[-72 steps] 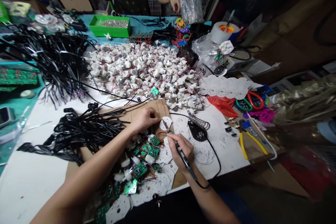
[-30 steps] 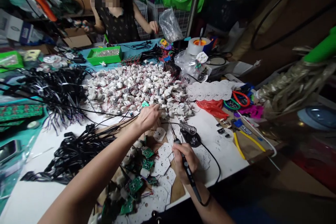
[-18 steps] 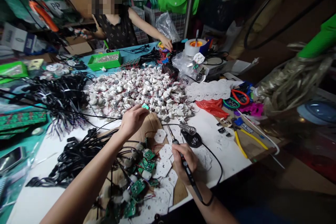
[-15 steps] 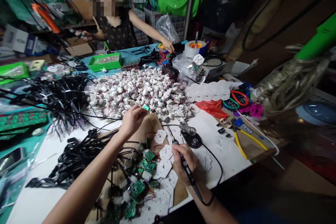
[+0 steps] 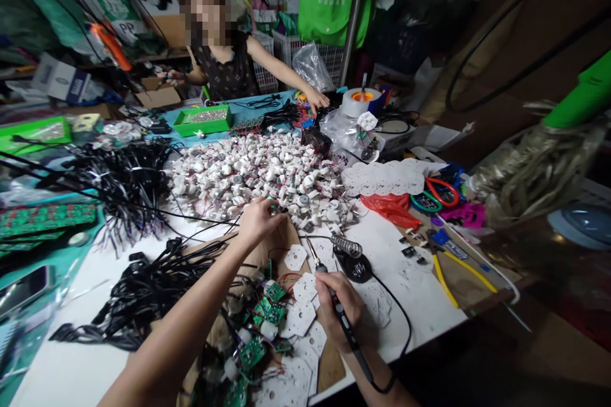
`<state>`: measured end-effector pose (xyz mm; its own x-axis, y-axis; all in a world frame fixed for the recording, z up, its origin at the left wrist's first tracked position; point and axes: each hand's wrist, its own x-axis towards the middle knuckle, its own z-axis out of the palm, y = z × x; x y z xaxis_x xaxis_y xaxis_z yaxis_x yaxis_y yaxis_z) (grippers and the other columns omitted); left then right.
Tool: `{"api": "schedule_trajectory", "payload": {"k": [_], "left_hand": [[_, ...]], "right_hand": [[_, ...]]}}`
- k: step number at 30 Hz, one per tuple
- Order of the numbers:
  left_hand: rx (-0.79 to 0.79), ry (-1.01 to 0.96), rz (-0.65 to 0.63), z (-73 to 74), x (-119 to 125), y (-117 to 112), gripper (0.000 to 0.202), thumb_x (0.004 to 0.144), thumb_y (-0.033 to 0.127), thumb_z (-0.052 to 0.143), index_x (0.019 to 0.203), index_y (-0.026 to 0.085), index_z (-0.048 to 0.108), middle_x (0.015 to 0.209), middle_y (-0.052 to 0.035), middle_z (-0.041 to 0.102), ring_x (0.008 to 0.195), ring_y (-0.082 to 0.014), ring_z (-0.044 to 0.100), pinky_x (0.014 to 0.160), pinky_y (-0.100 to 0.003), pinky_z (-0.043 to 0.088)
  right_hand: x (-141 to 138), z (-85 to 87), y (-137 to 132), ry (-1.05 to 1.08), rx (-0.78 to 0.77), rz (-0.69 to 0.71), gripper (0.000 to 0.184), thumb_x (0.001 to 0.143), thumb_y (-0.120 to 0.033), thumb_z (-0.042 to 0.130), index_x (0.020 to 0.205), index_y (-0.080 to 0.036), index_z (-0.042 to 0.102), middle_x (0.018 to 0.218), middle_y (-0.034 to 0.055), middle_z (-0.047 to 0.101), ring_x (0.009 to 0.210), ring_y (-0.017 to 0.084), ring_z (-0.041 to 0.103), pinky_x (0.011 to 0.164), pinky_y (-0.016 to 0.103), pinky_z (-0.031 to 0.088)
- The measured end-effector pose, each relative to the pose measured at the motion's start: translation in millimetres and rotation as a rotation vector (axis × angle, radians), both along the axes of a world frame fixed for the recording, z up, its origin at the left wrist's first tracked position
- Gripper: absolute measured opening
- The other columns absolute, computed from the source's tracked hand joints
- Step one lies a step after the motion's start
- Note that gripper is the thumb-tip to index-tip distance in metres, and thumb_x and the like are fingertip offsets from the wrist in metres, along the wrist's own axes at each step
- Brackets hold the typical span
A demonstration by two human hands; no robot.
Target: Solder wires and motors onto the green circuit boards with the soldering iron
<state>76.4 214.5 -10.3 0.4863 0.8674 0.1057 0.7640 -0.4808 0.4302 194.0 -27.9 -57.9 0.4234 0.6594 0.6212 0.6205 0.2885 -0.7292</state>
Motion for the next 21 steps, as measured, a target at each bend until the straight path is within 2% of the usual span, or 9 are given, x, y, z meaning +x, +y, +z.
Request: {"api": "schedule_trajectory", "payload": {"k": [4, 8, 12, 16, 21], "left_hand": [[-0.003, 0.058, 0.099, 1.1, 17, -7, 0.041, 0.081, 0.046, 0.078, 0.114, 0.021, 0.074, 0.111, -0.0105, 0.07, 0.095, -0.0266, 0.068, 0.075, -0.031, 0.047], [-0.01, -0.035, 0.205, -5.0, 26, -7, 0.033, 0.085, 0.048, 0.071, 0.105, 0.021, 0.075, 0.106, -0.0098, 0.073, 0.093, -0.0257, 0.068, 0.075, -0.031, 0.046], [-0.105, -0.25, 0.308, -12.6, 28, 1, 0.021, 0.084, 0.039, 0.07, 0.089, 0.019, 0.075, 0.09, -0.0055, 0.076, 0.083, -0.0211, 0.067, 0.075, -0.029, 0.045], [-0.242, -0.479, 0.326, -16.7, 26, 12, 0.017, 0.076, 0.034, 0.072, 0.069, 0.019, 0.069, 0.072, -0.002, 0.071, 0.07, -0.0173, 0.062, 0.07, -0.027, 0.043], [-0.441, -0.725, 0.266, -9.5, 18, 12, 0.031, 0.07, 0.047, 0.076, 0.072, 0.017, 0.066, 0.062, 0.0019, 0.061, 0.057, -0.0122, 0.053, 0.06, -0.025, 0.042]], "right_hand": [[0, 2.2, 0, -0.002, -0.002, 0.004, 0.024, 0.101, -0.011, 0.057, 0.118, -0.024, 0.069, 0.093, 0.0047, 0.075, 0.083, 0.019, 0.074, 0.074, 0.029, 0.064], [1, 4.7, 1, 0.001, 0.001, 0.001, 0.022, 0.102, -0.012, 0.057, 0.117, -0.023, 0.069, 0.093, 0.0051, 0.075, 0.083, 0.018, 0.074, 0.075, 0.03, 0.064], [2, 5.8, 1, -0.028, 0.005, 0.013, 0.02, 0.101, -0.013, 0.058, 0.115, -0.022, 0.069, 0.093, 0.0056, 0.075, 0.082, 0.018, 0.074, 0.075, 0.03, 0.064], [2, 5.0, 0, -0.022, -0.017, 0.004, 0.021, 0.102, -0.012, 0.057, 0.116, -0.022, 0.069, 0.092, 0.0049, 0.075, 0.082, 0.018, 0.074, 0.077, 0.029, 0.064], [3, 2.1, 0, -0.033, -0.008, 0.01, 0.022, 0.102, -0.014, 0.057, 0.118, -0.023, 0.069, 0.092, 0.0052, 0.076, 0.081, 0.018, 0.075, 0.075, 0.029, 0.064]]}}
